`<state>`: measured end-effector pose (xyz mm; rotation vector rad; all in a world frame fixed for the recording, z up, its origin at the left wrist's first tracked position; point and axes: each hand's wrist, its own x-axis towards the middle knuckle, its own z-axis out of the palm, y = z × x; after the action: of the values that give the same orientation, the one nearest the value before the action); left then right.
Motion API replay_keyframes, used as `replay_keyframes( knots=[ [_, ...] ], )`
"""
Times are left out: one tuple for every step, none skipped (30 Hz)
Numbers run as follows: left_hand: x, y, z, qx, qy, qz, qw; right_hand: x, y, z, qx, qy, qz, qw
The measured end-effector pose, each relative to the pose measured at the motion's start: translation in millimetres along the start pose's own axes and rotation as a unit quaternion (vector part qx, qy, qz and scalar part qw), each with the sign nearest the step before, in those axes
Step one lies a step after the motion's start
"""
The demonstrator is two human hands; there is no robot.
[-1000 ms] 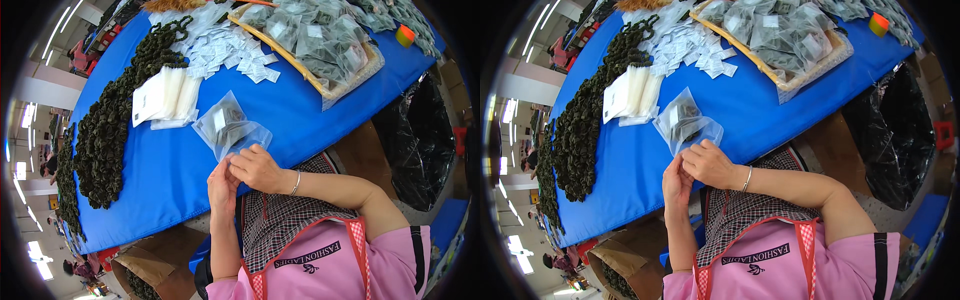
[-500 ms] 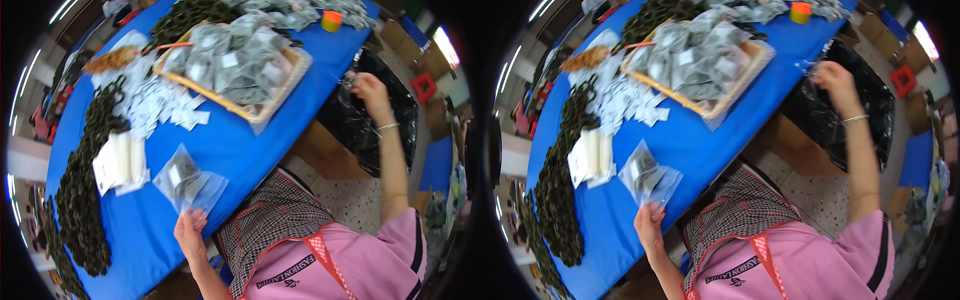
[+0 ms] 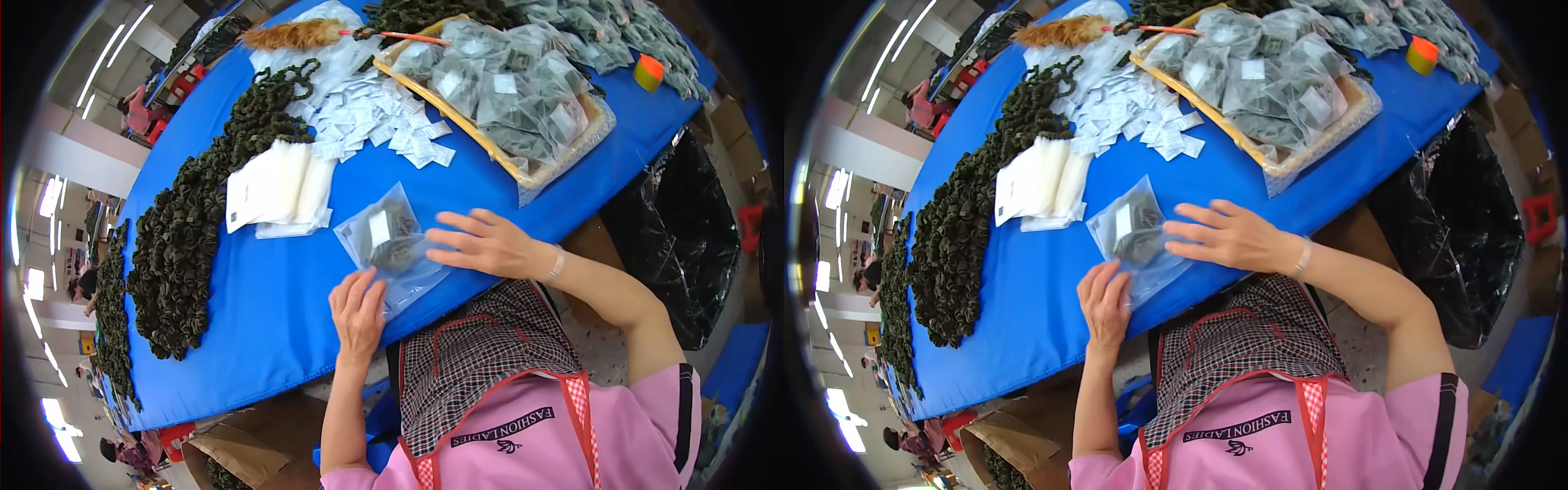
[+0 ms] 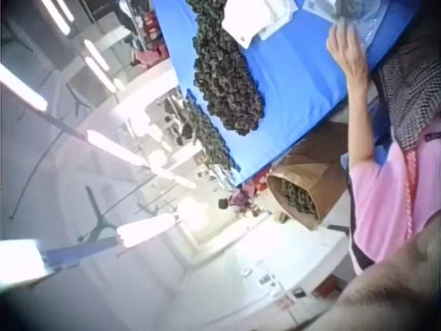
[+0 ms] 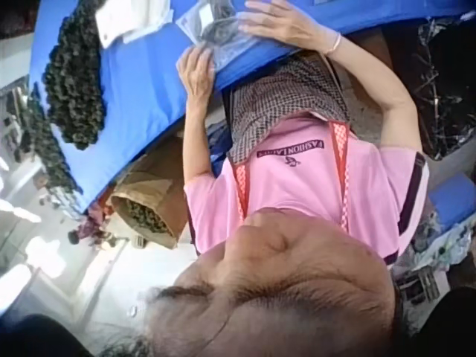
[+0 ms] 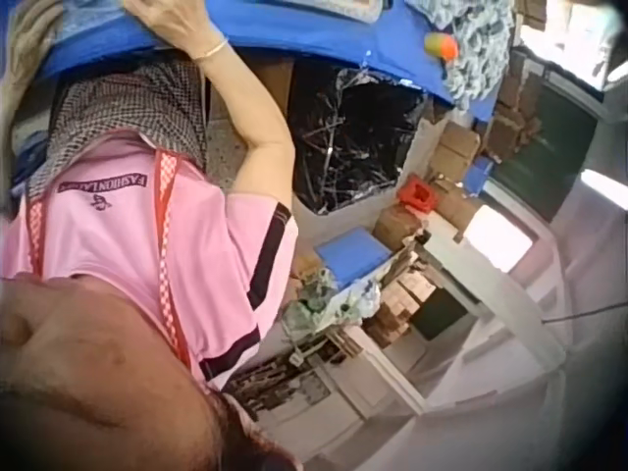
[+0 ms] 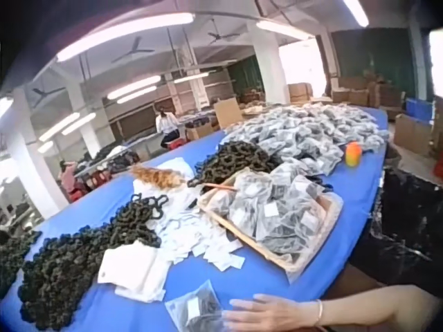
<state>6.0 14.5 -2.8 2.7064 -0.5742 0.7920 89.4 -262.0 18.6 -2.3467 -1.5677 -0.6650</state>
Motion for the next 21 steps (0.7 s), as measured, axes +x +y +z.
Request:
replay_keyframes(
  knots=[
    [0, 1, 1, -0.022, 0.014, -0.008, 1.000, 13, 1, 4, 0.033, 0.023, -0.024, 0.999],
    [-1, 2, 1, -0.044, 0.029, -0.016, 0.998, 23, 1, 7, 0.067, 0.028, -0.050, 0.996],
    [-2, 4, 1, -0.069, 0.033, -0.060, 0.995, 29, 1, 9, 0.108, 0.057, -0.070, 0.990],
    [-5, 7, 0, -0.095, 0.036, -0.107, 0.989, 32, -4, 10, 0.184, 0.079, -0.035, 0.979],
    [-8, 11, 0, -0.124, 0.042, -0.155, 0.979, 32, -8, 11, 0.238, 0.076, -0.002, 0.968],
    [-11, 16, -1, -0.162, 0.033, -0.214, 0.963, 31, -15, 12, 0.288, 0.084, 0.028, 0.953],
    [-12, 20, 0, -0.184, 0.028, -0.253, 0.949, 29, -21, 14, 0.339, 0.109, 0.056, 0.933],
    [-13, 24, 1, -0.207, 0.024, -0.288, 0.934, 28, -28, 18, 0.335, 0.120, 0.074, 0.932],
    [-12, 27, 2, -0.235, 0.012, -0.322, 0.917, 27, -33, 21, 0.370, 0.144, 0.109, 0.911],
    [-12, 29, 2, -0.226, 0.008, -0.332, 0.916, 27, -38, 26, 0.402, 0.153, 0.151, 0.890],
    [-11, 32, 1, -0.222, -0.003, -0.343, 0.913, 27, -42, 30, 0.430, 0.154, 0.190, 0.869],
    [-10, 34, 1, -0.214, -0.005, -0.360, 0.908, 28, -47, 34, 0.409, 0.166, 0.302, 0.845],
    [-8, 37, 1, -0.215, -0.005, -0.354, 0.910, 28, -49, 37, 0.407, 0.169, 0.359, 0.823],
    [-6, 41, 2, -0.213, 0.003, -0.355, 0.910, 28, -51, 39, 0.406, 0.153, 0.411, 0.802],
    [-5, 44, 3, -0.220, 0.002, -0.355, 0.909, 28, -53, 41, 0.395, 0.141, 0.469, 0.777],
    [-4, 45, 3, -0.213, 0.002, -0.377, 0.901, 28, -55, 42, 0.374, 0.177, 0.444, 0.795],
    [-2, 46, 3, -0.214, -0.007, -0.395, 0.893, 28, -56, 42, 0.361, 0.177, 0.451, 0.797],
    [0, 47, 3, -0.221, -0.012, -0.415, 0.882, 28, -57, 42, 0.345, 0.178, 0.464, 0.796],
    [1, 48, 4, -0.216, -0.015, -0.420, 0.881, 27, -58, 42, 0.334, 0.177, 0.468, 0.799],
    [3, 49, 4, -0.217, -0.014, -0.428, 0.877, 27, -59, 43, 0.292, 0.167, 0.479, 0.810],
    [5, 50, 5, -0.225, -0.019, -0.443, 0.868, 27, -59, 44, 0.256, 0.155, 0.481, 0.824]
  ],
)
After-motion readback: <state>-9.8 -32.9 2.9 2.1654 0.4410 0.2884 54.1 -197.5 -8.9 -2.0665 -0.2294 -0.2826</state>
